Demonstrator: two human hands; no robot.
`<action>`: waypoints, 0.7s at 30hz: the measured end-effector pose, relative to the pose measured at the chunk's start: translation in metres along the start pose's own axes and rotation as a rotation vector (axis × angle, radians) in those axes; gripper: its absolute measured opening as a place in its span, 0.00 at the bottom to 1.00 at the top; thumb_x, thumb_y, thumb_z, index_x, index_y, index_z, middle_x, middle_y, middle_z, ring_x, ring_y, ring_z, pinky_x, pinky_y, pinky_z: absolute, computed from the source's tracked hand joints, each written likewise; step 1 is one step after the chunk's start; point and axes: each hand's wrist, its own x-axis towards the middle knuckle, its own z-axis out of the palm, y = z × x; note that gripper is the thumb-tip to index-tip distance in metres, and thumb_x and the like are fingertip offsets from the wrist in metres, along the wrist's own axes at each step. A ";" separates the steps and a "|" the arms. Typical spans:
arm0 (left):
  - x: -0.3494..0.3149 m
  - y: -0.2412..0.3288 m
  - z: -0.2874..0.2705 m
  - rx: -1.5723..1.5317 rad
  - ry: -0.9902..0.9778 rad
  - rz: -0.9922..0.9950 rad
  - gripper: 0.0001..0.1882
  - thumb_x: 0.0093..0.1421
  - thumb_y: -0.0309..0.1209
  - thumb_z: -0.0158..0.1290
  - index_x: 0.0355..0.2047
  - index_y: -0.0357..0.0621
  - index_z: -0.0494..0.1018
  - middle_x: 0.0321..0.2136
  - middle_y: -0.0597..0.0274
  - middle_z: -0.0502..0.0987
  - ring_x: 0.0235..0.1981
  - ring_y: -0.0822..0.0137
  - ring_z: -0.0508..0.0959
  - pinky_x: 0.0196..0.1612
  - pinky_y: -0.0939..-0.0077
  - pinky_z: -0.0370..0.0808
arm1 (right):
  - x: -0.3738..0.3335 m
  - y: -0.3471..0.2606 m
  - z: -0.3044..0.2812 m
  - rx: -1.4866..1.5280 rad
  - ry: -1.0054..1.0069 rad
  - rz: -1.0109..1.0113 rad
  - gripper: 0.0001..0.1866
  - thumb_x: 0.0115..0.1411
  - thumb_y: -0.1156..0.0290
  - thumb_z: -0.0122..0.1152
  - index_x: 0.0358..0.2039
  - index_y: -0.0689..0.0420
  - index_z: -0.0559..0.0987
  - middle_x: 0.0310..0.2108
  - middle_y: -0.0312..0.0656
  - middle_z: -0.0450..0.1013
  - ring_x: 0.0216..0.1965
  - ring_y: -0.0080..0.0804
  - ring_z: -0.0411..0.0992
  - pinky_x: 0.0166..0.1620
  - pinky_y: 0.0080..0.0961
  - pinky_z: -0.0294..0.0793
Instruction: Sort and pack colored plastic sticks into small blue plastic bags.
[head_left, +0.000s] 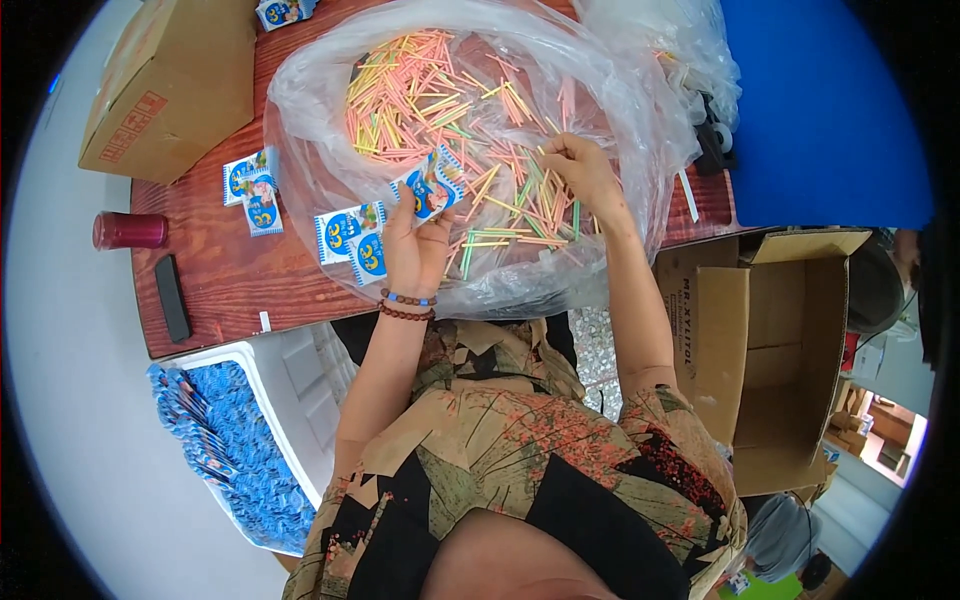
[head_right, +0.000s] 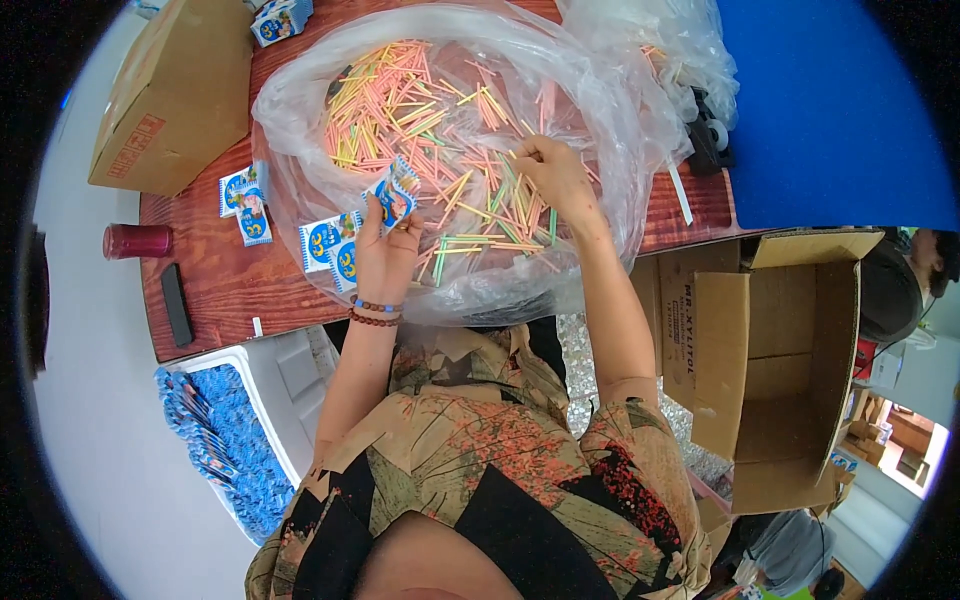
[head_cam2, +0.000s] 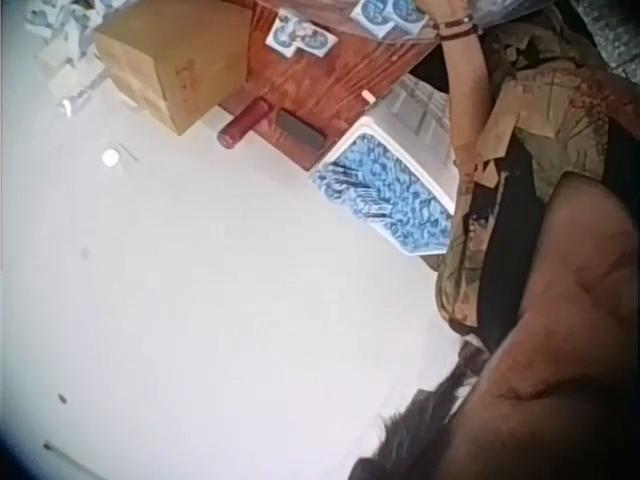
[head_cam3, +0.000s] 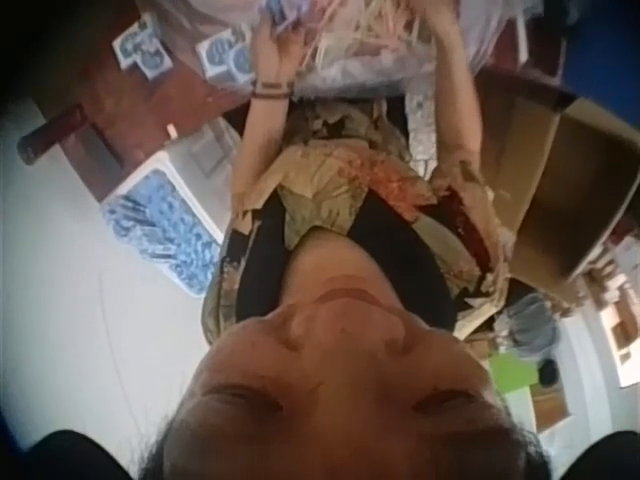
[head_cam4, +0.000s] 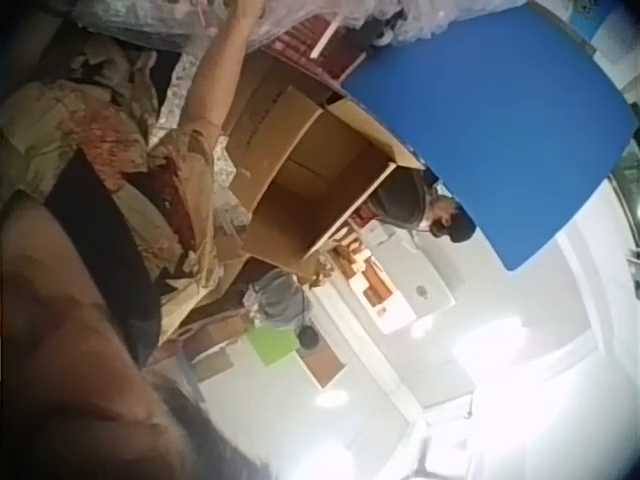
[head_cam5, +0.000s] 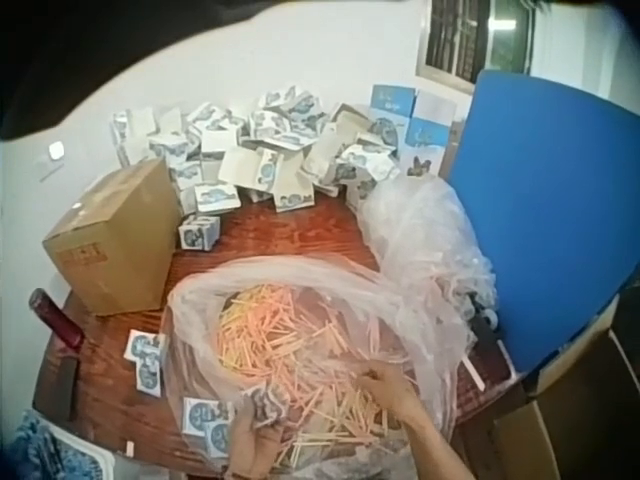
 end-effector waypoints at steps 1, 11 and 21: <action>0.000 -0.001 0.002 0.011 0.019 0.000 0.14 0.66 0.35 0.48 0.45 0.38 0.70 0.43 0.59 0.77 0.43 0.66 0.77 0.46 0.69 0.76 | 0.000 0.001 0.000 0.000 0.000 -0.001 0.05 0.55 0.73 0.60 0.28 0.61 0.77 0.20 0.29 0.69 0.21 0.13 0.63 0.24 0.15 0.60; -0.004 -0.001 0.006 0.110 0.016 0.011 0.15 0.66 0.38 0.48 0.43 0.38 0.71 0.41 0.58 0.78 0.40 0.65 0.79 0.43 0.69 0.77 | -0.040 -0.093 0.031 0.435 0.127 -0.397 0.04 0.57 0.80 0.61 0.34 0.62 0.78 0.30 0.33 0.75 0.32 0.15 0.70 0.37 0.13 0.68; -0.010 0.001 0.020 0.111 0.023 0.024 0.15 0.67 0.38 0.47 0.44 0.37 0.71 0.42 0.57 0.78 0.41 0.64 0.79 0.42 0.67 0.77 | -0.047 -0.111 0.057 -0.018 0.149 -0.620 0.05 0.56 0.78 0.61 0.34 0.61 0.78 0.31 0.36 0.76 0.37 0.20 0.72 0.43 0.21 0.70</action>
